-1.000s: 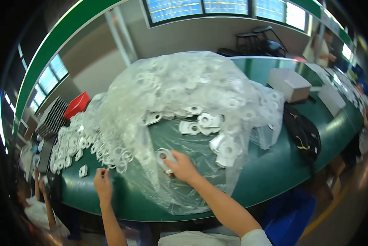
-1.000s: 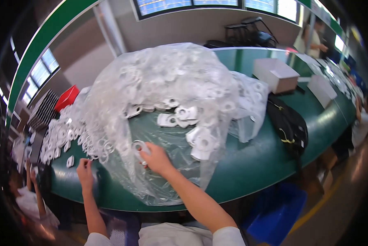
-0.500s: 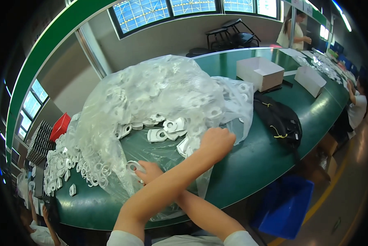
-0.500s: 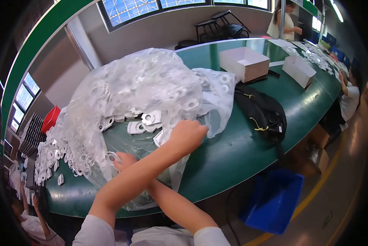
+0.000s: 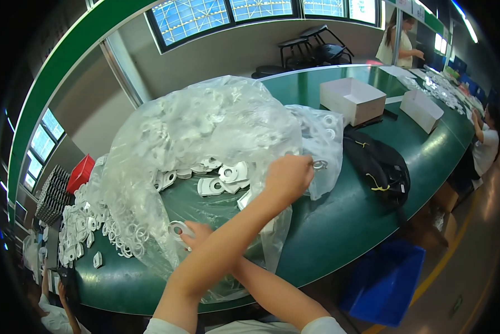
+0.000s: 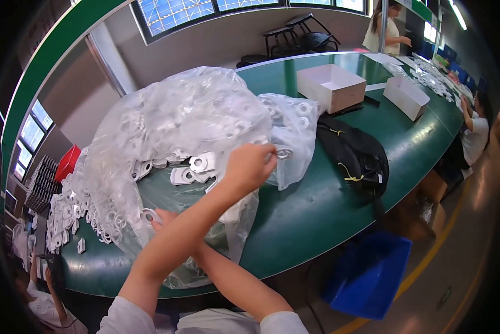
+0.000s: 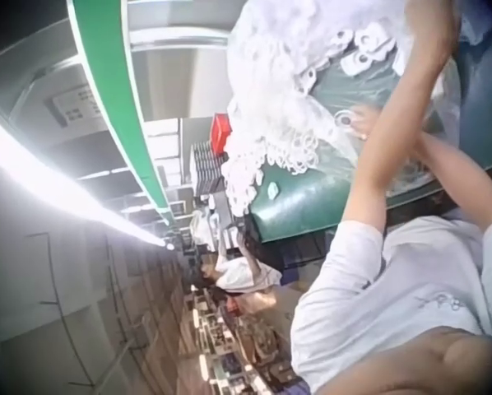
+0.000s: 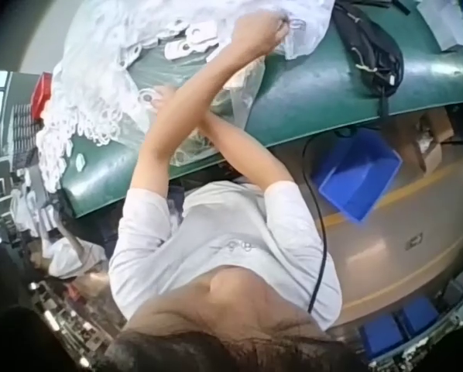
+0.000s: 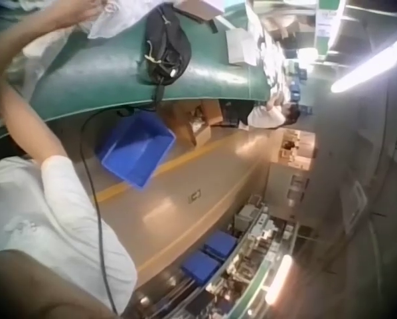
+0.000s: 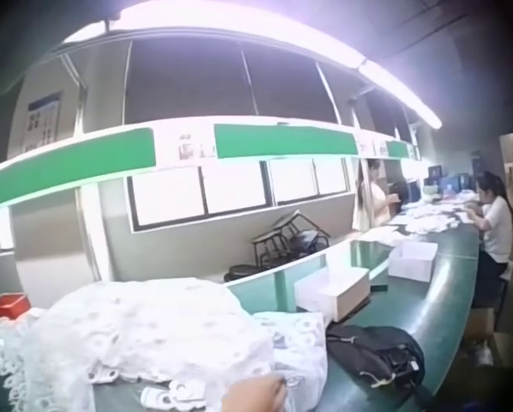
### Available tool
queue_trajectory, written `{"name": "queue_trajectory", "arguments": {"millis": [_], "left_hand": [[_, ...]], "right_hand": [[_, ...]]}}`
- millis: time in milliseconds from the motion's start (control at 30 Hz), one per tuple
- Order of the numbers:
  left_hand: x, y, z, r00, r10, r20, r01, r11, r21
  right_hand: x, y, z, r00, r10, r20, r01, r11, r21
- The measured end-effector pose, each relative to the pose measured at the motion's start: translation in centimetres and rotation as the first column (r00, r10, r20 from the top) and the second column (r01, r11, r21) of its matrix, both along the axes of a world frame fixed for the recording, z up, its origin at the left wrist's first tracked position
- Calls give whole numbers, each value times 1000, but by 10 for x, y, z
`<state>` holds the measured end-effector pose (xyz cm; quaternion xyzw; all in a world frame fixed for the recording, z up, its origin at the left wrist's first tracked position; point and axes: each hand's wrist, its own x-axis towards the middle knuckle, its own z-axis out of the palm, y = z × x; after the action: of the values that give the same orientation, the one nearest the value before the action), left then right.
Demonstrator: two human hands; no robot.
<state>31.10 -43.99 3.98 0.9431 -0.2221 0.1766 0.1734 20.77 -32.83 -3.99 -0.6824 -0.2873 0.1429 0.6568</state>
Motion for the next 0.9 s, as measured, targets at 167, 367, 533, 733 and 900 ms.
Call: {"name": "queue_trajectory", "arguments": {"millis": [167,367,533,733,900], "left_hand": [[-60,98,40,956,-101,-276,-79,815,-574],[-128,243,7,939,216,-267,-339,701,-627],[-152,256,-29,885,453,-111,-433,711,-555],[-157,242,-29,852,524,-13,-476,763,-438],[-159,258,-37,832,552,-44,-498,711,-496]], "right_hand": [[9,17,-32,989,-14,145,-8,988,153],[8,-4,4,866,212,-452,-64,945,321],[6,-4,5,886,246,-392,-112,936,335],[7,-2,0,898,217,-382,-83,938,337],[6,-5,8,895,193,-402,-80,956,281]]}}
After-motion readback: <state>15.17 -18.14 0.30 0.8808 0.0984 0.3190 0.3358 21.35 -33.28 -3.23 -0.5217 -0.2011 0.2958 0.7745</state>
